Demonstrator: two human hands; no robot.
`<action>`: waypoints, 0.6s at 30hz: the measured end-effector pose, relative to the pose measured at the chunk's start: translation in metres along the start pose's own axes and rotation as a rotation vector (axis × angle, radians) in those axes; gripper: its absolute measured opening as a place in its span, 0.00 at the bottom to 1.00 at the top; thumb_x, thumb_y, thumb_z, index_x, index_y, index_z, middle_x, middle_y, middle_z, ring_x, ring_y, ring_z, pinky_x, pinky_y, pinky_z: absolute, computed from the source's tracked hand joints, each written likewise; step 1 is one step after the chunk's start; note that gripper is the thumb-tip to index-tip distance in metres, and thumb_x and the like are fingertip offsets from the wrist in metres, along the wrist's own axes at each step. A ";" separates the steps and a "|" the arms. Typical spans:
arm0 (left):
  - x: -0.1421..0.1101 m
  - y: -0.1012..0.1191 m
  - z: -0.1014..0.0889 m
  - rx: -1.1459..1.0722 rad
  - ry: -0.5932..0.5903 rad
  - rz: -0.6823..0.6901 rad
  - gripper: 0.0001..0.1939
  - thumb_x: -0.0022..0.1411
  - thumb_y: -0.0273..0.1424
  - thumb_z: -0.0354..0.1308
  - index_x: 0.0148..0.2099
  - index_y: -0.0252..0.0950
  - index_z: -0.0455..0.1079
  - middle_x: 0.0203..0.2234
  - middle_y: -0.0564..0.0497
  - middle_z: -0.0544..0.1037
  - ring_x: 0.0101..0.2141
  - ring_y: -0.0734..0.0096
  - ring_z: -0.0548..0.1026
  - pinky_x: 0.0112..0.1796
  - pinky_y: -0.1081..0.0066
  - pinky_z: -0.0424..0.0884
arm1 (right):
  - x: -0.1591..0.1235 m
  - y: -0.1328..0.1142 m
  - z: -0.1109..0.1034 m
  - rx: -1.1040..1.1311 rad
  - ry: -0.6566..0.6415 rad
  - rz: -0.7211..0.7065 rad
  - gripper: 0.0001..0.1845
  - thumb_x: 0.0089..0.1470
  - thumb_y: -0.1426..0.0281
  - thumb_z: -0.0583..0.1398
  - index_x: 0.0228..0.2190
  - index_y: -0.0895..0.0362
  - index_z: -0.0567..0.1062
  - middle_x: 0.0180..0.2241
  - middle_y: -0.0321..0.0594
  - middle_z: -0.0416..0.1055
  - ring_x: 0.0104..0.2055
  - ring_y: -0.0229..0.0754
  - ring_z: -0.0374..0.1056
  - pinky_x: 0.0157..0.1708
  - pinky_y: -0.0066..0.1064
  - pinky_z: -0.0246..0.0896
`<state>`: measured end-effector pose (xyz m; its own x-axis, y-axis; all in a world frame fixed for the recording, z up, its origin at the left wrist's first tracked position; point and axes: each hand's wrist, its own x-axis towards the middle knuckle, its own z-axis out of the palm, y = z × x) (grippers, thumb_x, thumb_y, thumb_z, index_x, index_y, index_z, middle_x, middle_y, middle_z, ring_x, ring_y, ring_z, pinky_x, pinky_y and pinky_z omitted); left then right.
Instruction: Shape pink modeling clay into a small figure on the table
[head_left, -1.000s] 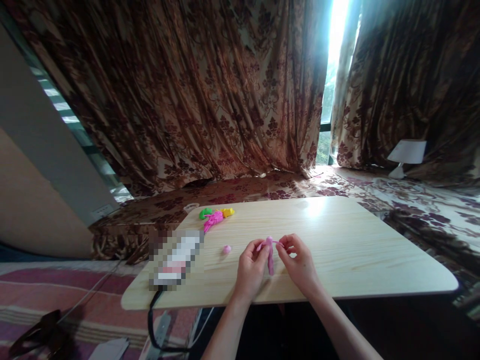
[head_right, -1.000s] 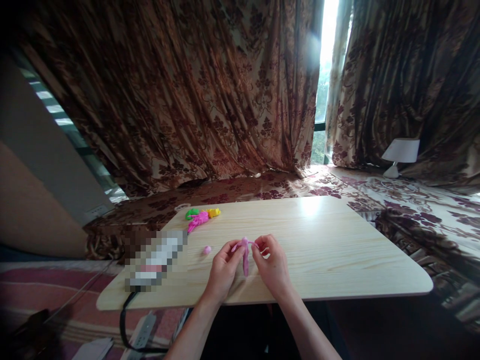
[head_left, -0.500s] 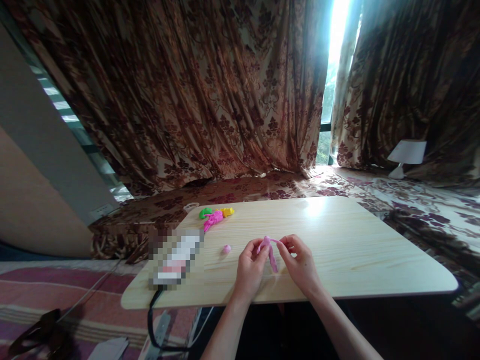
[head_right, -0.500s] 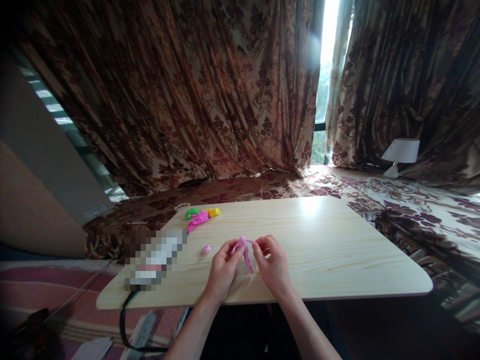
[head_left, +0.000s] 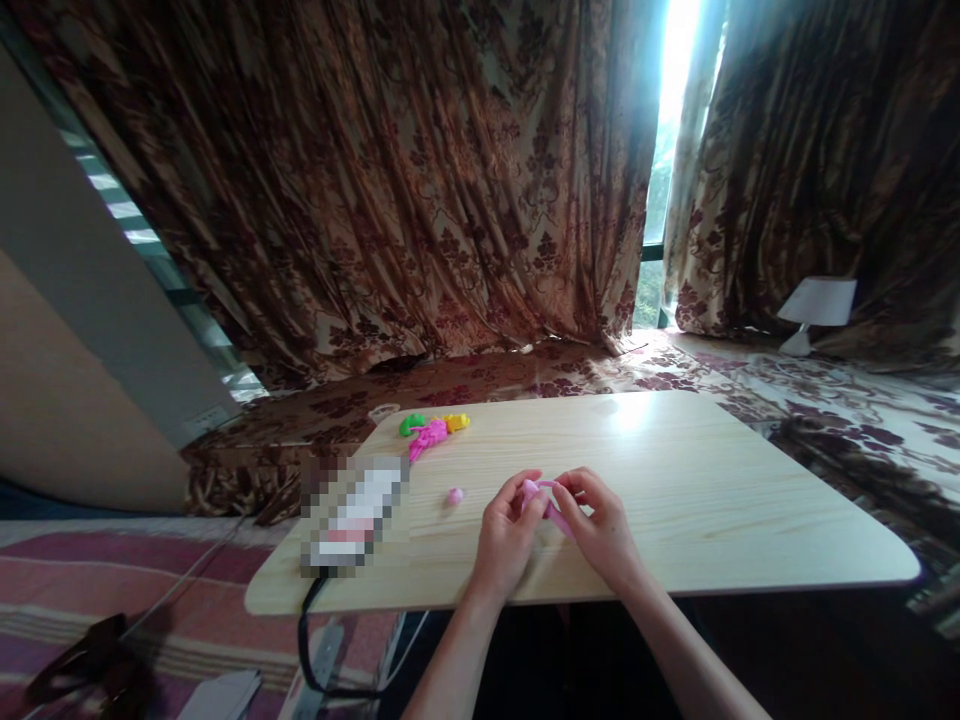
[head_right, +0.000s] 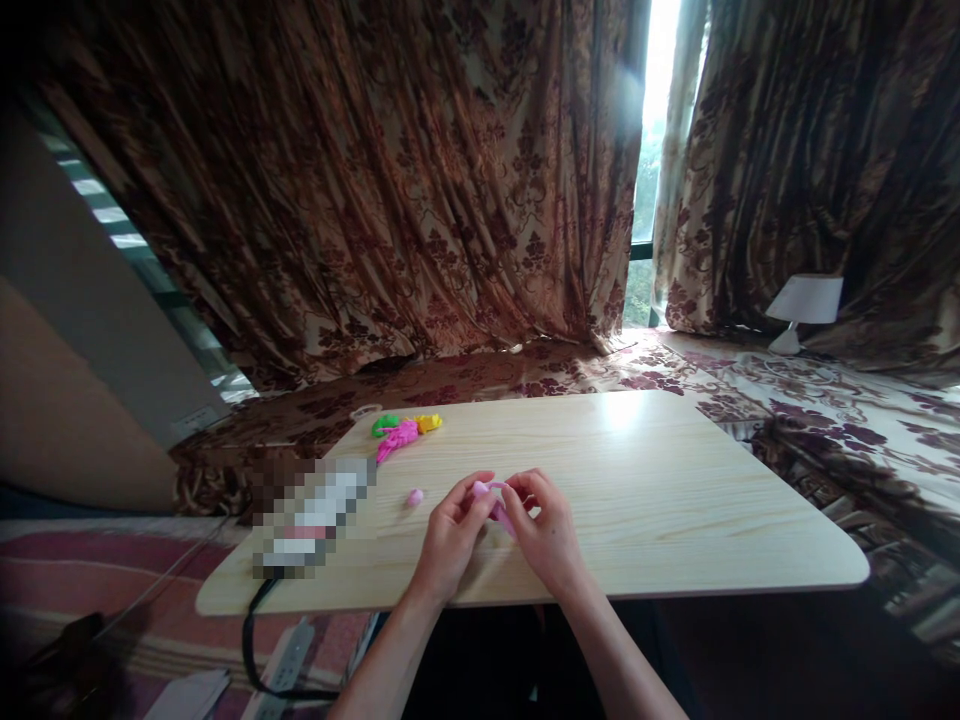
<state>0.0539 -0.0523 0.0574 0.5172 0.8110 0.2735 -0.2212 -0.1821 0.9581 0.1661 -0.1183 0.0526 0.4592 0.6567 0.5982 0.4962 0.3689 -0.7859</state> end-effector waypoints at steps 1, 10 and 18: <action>0.000 -0.001 0.000 0.008 0.005 0.003 0.13 0.56 0.35 0.58 0.43 0.36 0.70 0.29 0.53 0.75 0.30 0.74 0.71 0.33 0.77 0.66 | 0.000 0.000 0.000 0.001 -0.008 -0.005 0.07 0.57 0.70 0.55 0.28 0.56 0.71 0.29 0.37 0.67 0.32 0.39 0.66 0.30 0.29 0.62; 0.001 -0.008 -0.004 0.045 0.028 -0.019 0.11 0.54 0.36 0.59 0.38 0.35 0.73 0.24 0.53 0.73 0.27 0.72 0.71 0.31 0.75 0.67 | 0.000 -0.001 0.002 0.005 -0.086 -0.040 0.08 0.58 0.71 0.55 0.29 0.56 0.73 0.28 0.37 0.68 0.31 0.38 0.66 0.31 0.29 0.62; 0.000 -0.007 -0.004 0.053 0.067 -0.027 0.10 0.53 0.37 0.59 0.33 0.35 0.73 0.21 0.55 0.72 0.25 0.73 0.72 0.28 0.76 0.66 | 0.000 0.001 0.001 -0.018 -0.091 -0.047 0.09 0.58 0.71 0.55 0.27 0.56 0.73 0.27 0.36 0.67 0.29 0.38 0.65 0.30 0.29 0.60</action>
<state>0.0525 -0.0489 0.0506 0.4653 0.8511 0.2432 -0.1628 -0.1878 0.9686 0.1656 -0.1176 0.0519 0.3669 0.6962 0.6169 0.5295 0.3890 -0.7539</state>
